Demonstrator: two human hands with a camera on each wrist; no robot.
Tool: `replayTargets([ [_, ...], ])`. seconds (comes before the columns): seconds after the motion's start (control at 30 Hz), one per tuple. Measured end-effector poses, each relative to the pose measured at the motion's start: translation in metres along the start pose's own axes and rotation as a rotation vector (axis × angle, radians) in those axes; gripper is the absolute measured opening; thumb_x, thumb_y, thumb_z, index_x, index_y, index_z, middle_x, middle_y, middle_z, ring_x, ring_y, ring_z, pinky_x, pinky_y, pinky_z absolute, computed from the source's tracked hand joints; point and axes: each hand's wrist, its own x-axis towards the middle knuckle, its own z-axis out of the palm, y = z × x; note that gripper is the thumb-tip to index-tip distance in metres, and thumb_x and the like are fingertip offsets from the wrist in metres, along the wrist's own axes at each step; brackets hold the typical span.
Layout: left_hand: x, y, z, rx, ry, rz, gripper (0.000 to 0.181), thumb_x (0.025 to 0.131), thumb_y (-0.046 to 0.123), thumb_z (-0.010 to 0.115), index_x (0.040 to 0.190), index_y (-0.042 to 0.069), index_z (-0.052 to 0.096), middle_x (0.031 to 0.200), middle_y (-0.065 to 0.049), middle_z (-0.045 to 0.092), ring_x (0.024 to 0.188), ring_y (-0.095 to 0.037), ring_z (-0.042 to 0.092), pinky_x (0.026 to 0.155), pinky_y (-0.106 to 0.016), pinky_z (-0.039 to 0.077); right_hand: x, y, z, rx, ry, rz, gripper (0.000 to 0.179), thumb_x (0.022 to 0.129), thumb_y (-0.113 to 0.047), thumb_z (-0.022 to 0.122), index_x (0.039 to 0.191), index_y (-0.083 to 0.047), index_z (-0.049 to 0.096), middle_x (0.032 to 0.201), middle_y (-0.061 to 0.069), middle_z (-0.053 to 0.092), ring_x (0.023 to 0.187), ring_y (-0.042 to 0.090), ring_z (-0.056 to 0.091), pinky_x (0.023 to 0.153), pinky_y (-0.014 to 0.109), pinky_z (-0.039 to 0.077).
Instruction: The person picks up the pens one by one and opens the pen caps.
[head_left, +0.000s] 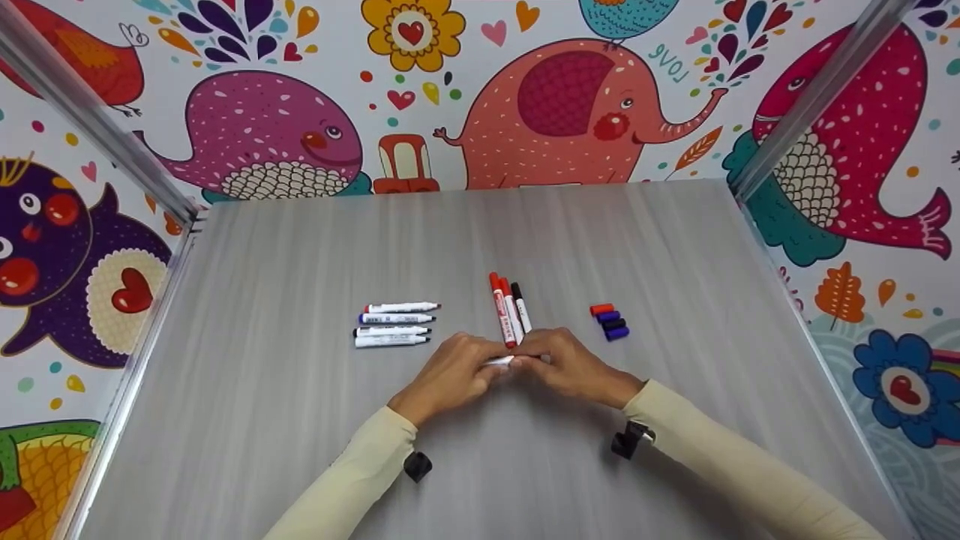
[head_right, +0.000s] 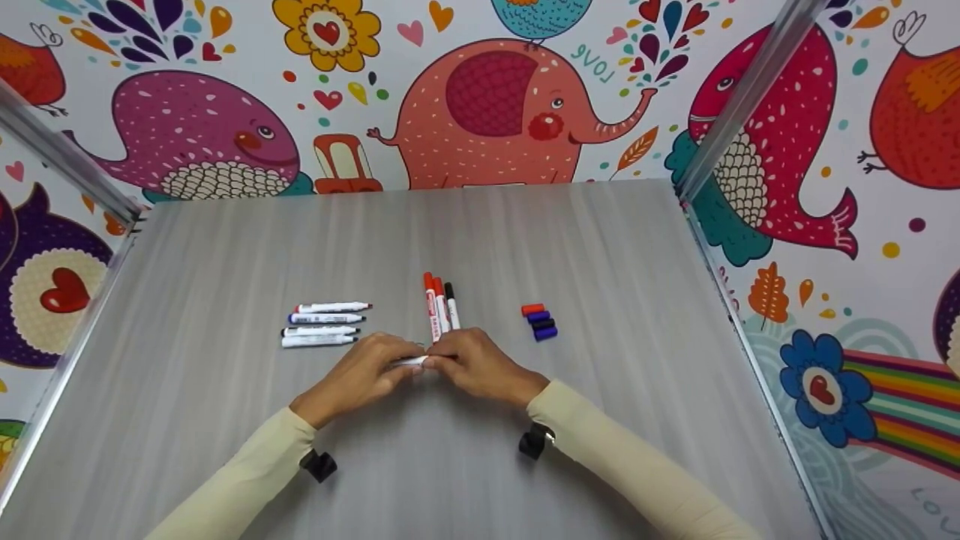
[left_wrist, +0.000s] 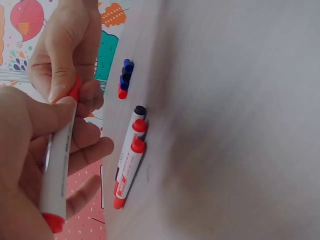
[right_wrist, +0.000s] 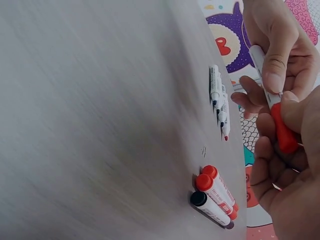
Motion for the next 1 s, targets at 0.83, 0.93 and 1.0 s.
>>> replayTargets([
  [0.83,-0.0012,-0.0005,-0.0015,-0.076,0.006,-0.029,0.008,0.1,0.008,0.079,0.096,0.013,0.085,0.081,0.0,0.078,0.07,-0.005,0.05,0.068,-0.028,0.041,-0.0012,0.0055,0.0086,-0.2,0.1,-0.249,0.014,0.097,0.0,0.079,0.109,-0.007,0.082,0.094,0.003,0.076,0.084,0.015,0.062,0.072,0.033,0.053],
  [0.93,-0.0013,-0.0004,-0.0018,-0.095,-0.004,-0.03,0.008,0.101,0.007,0.078,0.097,0.011,0.085,0.082,-0.003,0.079,0.07,-0.005,0.05,0.068,-0.028,0.041,-0.0013,0.0054,0.0083,-0.218,0.096,-0.26,0.018,0.096,0.003,0.08,0.11,-0.007,0.082,0.097,0.002,0.076,0.085,0.015,0.063,0.073,0.033,0.053],
  [1.0,-0.0009,-0.0001,-0.0019,-0.101,-0.005,-0.028,0.008,0.101,0.008,0.078,0.099,0.01,0.085,0.083,-0.003,0.079,0.07,-0.005,0.051,0.068,-0.028,0.042,-0.0016,0.0057,0.0079,-0.23,0.096,-0.276,0.019,0.095,0.004,0.081,0.111,-0.006,0.082,0.099,0.001,0.076,0.086,0.016,0.063,0.074,0.034,0.054],
])
